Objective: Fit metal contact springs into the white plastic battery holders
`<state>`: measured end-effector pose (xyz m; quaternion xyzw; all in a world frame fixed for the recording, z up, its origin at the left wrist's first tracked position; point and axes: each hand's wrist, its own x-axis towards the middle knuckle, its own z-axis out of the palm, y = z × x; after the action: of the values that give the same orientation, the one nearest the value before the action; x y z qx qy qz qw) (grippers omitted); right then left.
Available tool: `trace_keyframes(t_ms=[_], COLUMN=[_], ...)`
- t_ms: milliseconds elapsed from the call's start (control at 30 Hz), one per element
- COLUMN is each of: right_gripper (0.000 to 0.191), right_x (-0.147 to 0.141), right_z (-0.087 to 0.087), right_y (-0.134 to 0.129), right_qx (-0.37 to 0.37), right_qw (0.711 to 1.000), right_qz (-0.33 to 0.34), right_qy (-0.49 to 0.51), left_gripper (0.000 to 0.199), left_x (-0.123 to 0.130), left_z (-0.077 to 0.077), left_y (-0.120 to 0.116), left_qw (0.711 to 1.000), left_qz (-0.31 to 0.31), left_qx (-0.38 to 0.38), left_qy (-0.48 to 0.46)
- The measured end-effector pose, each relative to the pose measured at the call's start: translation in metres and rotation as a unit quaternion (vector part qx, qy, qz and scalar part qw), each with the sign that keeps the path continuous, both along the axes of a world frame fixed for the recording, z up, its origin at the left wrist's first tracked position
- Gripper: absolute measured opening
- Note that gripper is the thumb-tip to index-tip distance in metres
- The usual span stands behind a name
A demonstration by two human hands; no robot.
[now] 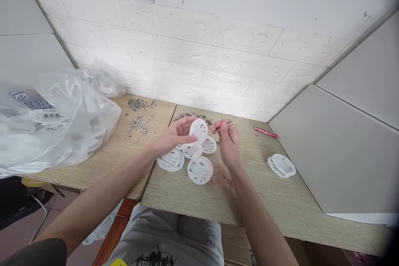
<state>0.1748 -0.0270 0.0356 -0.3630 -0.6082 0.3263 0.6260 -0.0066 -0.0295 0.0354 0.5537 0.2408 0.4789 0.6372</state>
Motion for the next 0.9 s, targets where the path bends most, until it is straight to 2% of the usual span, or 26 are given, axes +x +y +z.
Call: trace_keyframes(t_ms=[133,233,367,467,600,733,833,900], right_gripper=[0.025,0.022,0.028,0.031,0.032,0.024,0.022,0.02], right_x=[0.007,0.008,0.01,0.019,0.039,0.05,0.05,0.051], right_z=[0.004,0.005,0.006,0.007,0.01,0.017,0.019,0.018], right_y=[-0.007,-0.015,-0.025,-0.031,-0.034,-0.035,-0.036,-0.038], right_qx=[-0.006,-0.046,-0.094,-0.107,-0.109,-0.099,-0.091,-0.084], right_qw=[0.997,0.989,0.99,0.993,0.993,0.989,0.983,0.979], right_qz=[-0.005,-0.009,0.008,0.027,0.029,-0.017,-0.058,-0.062], right_qy=[-0.076,-0.144,-0.106,-0.049,-0.016,-0.105,-0.151,-0.173], left_gripper=[0.059,0.054,0.043,0.04,0.038,0.037,0.03,0.023], left_x=[0.004,0.01,0.025,0.038,0.049,0.055,0.059,0.063], left_z=[0.003,0.008,0.016,0.017,0.01,0.003,0.005,0.01], left_y=[0.0,-0.003,-0.011,-0.017,-0.018,-0.016,-0.019,-0.021], left_qw=[1.0,0.999,0.994,0.99,0.98,0.97,0.956,0.949], left_qz=[-0.001,0.021,0.06,0.089,0.119,0.134,0.138,0.134], left_qx=[-0.008,-0.032,-0.045,-0.015,0.031,0.089,0.151,0.181], left_qy=[-0.001,0.025,0.085,0.111,0.156,0.181,0.212,0.22])
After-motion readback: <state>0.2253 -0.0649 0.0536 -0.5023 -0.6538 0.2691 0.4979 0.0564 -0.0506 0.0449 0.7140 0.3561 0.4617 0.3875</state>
